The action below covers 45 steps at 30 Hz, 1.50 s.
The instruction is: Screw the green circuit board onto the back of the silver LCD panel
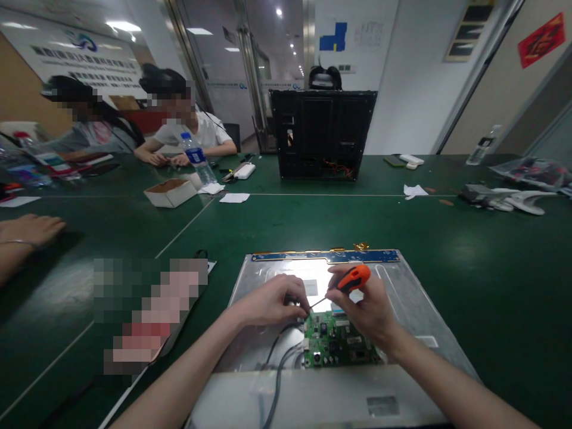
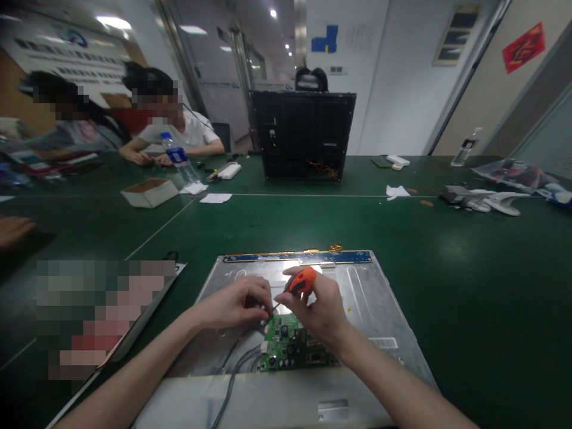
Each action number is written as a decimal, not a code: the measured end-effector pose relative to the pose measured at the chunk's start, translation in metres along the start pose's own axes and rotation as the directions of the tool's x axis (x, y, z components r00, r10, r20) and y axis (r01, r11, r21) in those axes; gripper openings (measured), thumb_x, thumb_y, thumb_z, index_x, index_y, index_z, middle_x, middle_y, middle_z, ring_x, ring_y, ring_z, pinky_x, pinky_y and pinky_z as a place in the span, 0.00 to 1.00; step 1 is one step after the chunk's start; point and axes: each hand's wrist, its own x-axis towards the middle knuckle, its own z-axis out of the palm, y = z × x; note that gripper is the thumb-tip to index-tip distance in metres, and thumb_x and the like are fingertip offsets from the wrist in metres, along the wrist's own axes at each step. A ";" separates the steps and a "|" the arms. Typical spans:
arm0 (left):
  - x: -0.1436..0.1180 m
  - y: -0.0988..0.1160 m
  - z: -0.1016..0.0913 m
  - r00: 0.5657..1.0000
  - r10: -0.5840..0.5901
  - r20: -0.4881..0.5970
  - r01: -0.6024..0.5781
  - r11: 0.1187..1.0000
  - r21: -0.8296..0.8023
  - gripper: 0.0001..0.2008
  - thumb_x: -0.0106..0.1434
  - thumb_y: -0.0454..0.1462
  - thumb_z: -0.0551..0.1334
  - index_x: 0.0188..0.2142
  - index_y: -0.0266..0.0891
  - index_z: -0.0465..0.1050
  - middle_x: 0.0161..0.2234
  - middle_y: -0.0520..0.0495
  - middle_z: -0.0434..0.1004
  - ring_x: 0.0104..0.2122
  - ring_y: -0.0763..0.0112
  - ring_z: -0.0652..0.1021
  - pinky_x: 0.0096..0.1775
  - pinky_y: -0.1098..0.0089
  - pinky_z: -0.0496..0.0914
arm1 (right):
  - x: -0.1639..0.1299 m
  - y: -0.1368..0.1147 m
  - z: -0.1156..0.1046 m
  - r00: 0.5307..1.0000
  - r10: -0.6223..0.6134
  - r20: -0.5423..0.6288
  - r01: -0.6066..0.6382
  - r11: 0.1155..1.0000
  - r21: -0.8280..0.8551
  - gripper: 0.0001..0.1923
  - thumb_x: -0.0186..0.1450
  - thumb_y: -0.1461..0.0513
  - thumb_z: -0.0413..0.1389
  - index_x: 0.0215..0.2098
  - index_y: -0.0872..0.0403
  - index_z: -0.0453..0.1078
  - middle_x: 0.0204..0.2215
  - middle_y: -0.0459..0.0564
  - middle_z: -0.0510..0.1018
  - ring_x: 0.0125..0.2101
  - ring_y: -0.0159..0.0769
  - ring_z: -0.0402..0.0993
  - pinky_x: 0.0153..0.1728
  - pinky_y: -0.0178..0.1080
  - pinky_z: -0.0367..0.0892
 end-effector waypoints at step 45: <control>0.003 -0.019 0.002 0.999 0.033 0.011 -0.032 0.994 -0.108 0.03 0.59 0.33 0.68 0.33 0.41 0.83 0.31 0.50 0.77 0.34 0.68 0.75 0.38 0.71 0.64 | 0.004 0.015 0.027 0.903 -0.427 0.055 0.430 0.896 -0.105 0.33 0.72 0.60 0.51 0.69 0.50 0.40 0.31 0.48 0.73 0.24 0.30 0.71 0.22 0.32 0.74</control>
